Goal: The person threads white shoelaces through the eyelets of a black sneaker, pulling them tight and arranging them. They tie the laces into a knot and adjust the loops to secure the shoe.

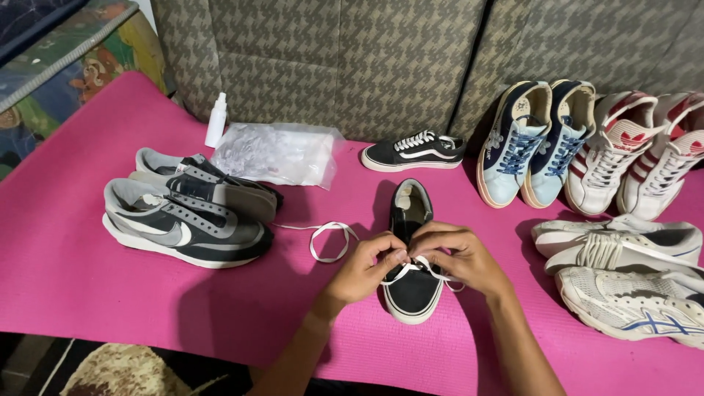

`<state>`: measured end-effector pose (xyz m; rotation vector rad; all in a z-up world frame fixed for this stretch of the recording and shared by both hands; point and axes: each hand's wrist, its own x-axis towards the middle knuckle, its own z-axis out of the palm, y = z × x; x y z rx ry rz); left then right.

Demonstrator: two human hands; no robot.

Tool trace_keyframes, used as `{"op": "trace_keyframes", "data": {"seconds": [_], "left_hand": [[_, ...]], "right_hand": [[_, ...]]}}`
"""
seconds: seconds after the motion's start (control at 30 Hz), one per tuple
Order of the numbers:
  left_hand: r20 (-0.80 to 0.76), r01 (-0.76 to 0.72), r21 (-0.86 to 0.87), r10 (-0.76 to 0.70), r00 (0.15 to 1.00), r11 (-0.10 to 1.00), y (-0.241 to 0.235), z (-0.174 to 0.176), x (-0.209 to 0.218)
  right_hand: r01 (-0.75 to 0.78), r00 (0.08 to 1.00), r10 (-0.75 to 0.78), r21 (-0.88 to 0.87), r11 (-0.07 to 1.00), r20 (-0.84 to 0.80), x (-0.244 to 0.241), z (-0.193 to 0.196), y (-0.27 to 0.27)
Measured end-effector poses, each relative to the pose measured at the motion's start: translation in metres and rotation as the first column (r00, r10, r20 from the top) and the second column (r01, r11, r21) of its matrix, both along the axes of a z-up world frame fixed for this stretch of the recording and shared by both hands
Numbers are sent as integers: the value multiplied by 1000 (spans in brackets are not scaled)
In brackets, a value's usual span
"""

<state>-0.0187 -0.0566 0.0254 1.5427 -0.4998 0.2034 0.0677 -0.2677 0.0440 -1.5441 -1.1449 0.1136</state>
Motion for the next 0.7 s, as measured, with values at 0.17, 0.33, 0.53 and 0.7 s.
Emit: {"op": "trace_keyframes", "data": {"seconds": [0.17, 0.33, 0.53, 0.7], "left_hand": [[32, -226, 85, 224, 974, 970, 5, -22, 3], [138, -422, 142, 404, 904, 895, 4, -39, -2], [195, -411, 200, 374, 907, 890, 3, -37, -7], [214, -419, 218, 375, 902, 882, 3, -31, -13]], "right_hand": [[45, 997, -38, -93, 995, 70, -3, 18, 7], [117, 971, -64, -225, 967, 229, 0, 23, 11], [158, 951, -53, -331, 930, 306, -6, 29, 21], [228, 916, -44, -425, 876, 399, -10, 30, 24]]}}
